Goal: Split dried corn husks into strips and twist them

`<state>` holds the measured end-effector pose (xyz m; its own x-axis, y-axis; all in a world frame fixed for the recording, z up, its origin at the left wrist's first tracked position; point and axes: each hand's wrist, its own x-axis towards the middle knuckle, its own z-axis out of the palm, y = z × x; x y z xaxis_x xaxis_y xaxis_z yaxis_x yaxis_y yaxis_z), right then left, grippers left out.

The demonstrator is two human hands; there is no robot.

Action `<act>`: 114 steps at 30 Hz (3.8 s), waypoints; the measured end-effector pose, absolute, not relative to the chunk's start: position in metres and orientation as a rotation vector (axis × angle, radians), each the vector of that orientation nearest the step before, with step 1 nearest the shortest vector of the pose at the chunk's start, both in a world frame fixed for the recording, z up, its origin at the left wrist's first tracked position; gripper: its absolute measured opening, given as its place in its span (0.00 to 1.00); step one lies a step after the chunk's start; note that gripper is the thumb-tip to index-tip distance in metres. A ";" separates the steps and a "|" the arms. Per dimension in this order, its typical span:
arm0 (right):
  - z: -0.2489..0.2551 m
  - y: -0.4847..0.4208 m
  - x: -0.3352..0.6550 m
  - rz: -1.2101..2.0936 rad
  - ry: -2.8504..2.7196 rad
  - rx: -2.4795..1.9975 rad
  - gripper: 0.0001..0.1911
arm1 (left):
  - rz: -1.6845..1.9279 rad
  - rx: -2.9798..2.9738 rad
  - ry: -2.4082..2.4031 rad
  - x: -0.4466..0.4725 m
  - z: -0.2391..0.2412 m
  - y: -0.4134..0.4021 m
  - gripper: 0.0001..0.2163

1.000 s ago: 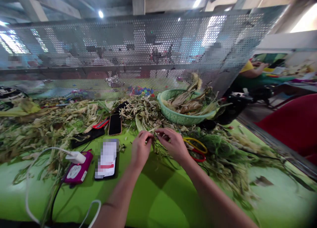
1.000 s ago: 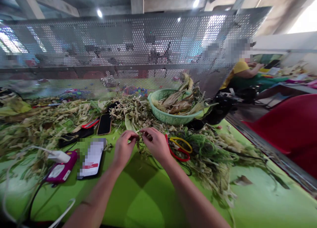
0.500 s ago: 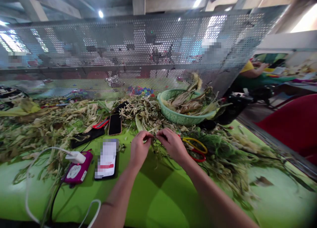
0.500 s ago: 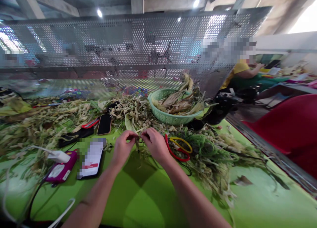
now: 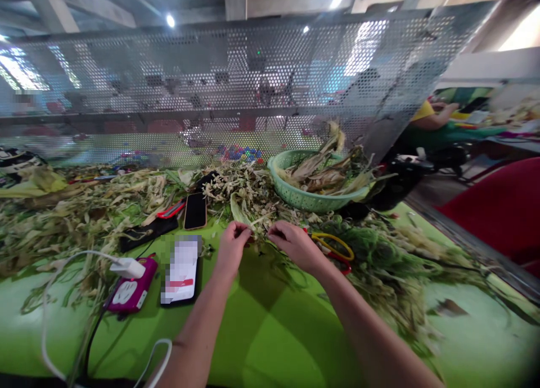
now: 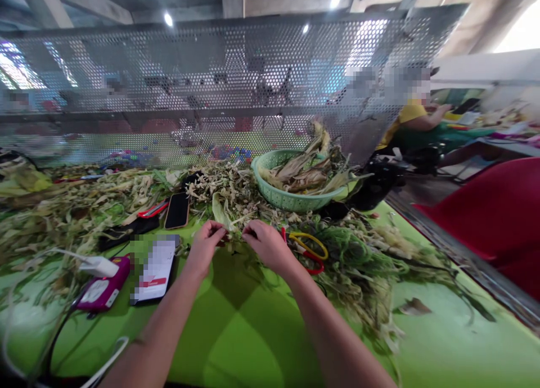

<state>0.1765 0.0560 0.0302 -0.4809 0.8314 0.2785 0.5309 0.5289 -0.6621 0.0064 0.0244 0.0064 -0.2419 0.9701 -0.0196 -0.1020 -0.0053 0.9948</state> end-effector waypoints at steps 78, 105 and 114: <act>0.025 0.049 0.168 0.615 -2.121 -1.115 0.03 | 1.238 1.504 1.462 0.009 -0.003 0.028 0.04; 0.026 0.046 0.169 0.397 -2.267 -1.070 0.06 | 1.342 1.151 1.232 0.007 -0.007 0.031 0.09; 0.024 0.049 0.169 0.600 -2.144 -1.072 0.08 | 1.331 1.310 1.345 0.009 -0.004 0.029 0.07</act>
<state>0.1686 0.0494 0.0242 -0.4479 0.8223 0.3510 0.5207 0.5590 -0.6453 0.0088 0.0288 -0.0036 -0.1269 0.9854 0.1139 0.1241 -0.0982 0.9874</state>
